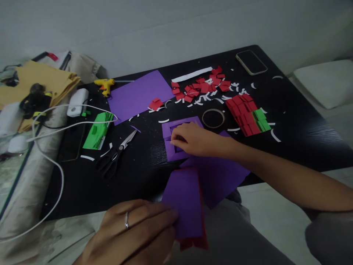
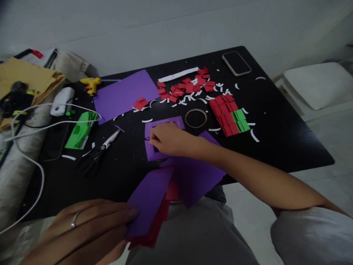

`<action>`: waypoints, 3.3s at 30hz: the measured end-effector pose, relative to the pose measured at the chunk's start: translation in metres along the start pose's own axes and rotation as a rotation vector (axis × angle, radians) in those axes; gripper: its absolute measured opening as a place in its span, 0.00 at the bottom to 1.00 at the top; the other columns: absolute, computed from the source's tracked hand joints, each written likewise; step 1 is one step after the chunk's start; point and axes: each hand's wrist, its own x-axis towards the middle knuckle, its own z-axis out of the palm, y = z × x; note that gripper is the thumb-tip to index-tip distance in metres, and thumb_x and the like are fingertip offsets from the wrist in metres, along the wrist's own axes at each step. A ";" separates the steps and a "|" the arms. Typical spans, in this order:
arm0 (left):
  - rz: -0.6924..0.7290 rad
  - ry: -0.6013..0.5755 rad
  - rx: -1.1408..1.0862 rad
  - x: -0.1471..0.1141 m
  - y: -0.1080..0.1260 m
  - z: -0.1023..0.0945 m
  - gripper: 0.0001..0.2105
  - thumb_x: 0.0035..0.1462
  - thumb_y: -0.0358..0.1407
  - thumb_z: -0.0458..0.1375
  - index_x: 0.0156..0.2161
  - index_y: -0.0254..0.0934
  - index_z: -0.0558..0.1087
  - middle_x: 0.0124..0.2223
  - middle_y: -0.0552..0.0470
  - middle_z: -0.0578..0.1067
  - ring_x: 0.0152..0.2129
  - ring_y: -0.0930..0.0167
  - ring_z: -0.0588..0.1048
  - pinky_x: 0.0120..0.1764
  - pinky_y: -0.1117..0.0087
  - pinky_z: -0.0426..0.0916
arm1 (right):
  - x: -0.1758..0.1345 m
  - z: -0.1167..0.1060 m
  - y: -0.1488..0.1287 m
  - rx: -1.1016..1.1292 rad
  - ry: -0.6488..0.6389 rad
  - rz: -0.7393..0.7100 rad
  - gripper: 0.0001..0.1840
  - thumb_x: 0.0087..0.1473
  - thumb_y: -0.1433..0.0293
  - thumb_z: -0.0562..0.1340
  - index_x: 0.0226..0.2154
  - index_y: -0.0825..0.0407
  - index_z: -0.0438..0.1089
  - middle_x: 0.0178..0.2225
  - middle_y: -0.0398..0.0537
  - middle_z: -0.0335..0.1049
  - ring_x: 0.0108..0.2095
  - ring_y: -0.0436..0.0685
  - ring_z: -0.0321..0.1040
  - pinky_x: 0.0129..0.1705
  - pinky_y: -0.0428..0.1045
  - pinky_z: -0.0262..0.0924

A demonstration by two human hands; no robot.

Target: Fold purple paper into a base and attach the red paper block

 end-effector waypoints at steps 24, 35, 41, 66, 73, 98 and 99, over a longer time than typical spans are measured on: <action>-0.015 0.266 -0.211 0.033 -0.032 0.016 0.07 0.59 0.26 0.68 0.41 0.33 0.75 0.38 0.49 0.86 0.32 0.73 0.85 0.36 0.80 0.80 | -0.139 0.107 -0.019 0.269 0.353 -0.026 0.28 0.57 0.80 0.64 0.56 0.47 0.57 0.67 0.66 0.54 0.71 0.70 0.54 0.64 0.70 0.65; -0.017 0.237 -0.244 0.029 -0.024 0.024 0.08 0.60 0.26 0.66 0.43 0.37 0.75 0.39 0.49 0.86 0.34 0.68 0.86 0.36 0.75 0.82 | -0.139 0.123 -0.028 0.378 0.428 -0.048 0.43 0.57 0.82 0.60 0.69 0.42 0.48 0.67 0.61 0.56 0.70 0.67 0.59 0.66 0.66 0.65; -0.086 0.255 -0.360 0.026 -0.026 0.024 0.10 0.59 0.25 0.65 0.44 0.39 0.74 0.37 0.49 0.86 0.32 0.67 0.86 0.33 0.73 0.81 | -0.137 0.124 -0.028 0.355 0.493 -0.051 0.43 0.62 0.77 0.61 0.72 0.40 0.44 0.58 0.59 0.68 0.58 0.67 0.72 0.58 0.67 0.73; -0.898 0.166 -0.948 0.091 -0.104 0.046 0.14 0.55 0.43 0.70 0.41 0.38 0.76 0.21 0.62 0.69 0.12 0.78 0.64 0.16 0.78 0.60 | -0.097 0.089 -0.041 1.552 0.194 0.480 0.22 0.61 0.46 0.63 0.41 0.48 0.67 0.34 0.43 0.76 0.33 0.55 0.78 0.37 0.52 0.76; -0.875 0.118 -0.999 0.091 -0.120 0.043 0.19 0.49 0.44 0.75 0.43 0.35 0.80 0.29 0.53 0.80 0.22 0.73 0.76 0.29 0.74 0.72 | -0.099 0.091 -0.049 1.326 0.260 0.383 0.25 0.49 0.71 0.73 0.50 0.49 0.72 0.47 0.50 0.81 0.48 0.60 0.80 0.55 0.60 0.73; -0.825 0.269 -1.153 0.123 -0.156 0.076 0.18 0.51 0.32 0.70 0.47 0.39 0.74 0.36 0.52 0.82 0.28 0.69 0.80 0.28 0.71 0.76 | -0.032 0.028 -0.001 0.680 0.182 0.478 0.25 0.48 0.78 0.74 0.48 0.55 0.69 0.38 0.52 0.82 0.40 0.65 0.81 0.48 0.61 0.74; -0.835 0.274 -1.146 0.123 -0.156 0.080 0.18 0.51 0.32 0.70 0.48 0.38 0.74 0.36 0.52 0.81 0.28 0.69 0.80 0.29 0.71 0.76 | -0.031 0.028 -0.001 0.643 0.173 0.479 0.25 0.48 0.77 0.74 0.49 0.55 0.69 0.38 0.53 0.82 0.41 0.65 0.81 0.48 0.61 0.74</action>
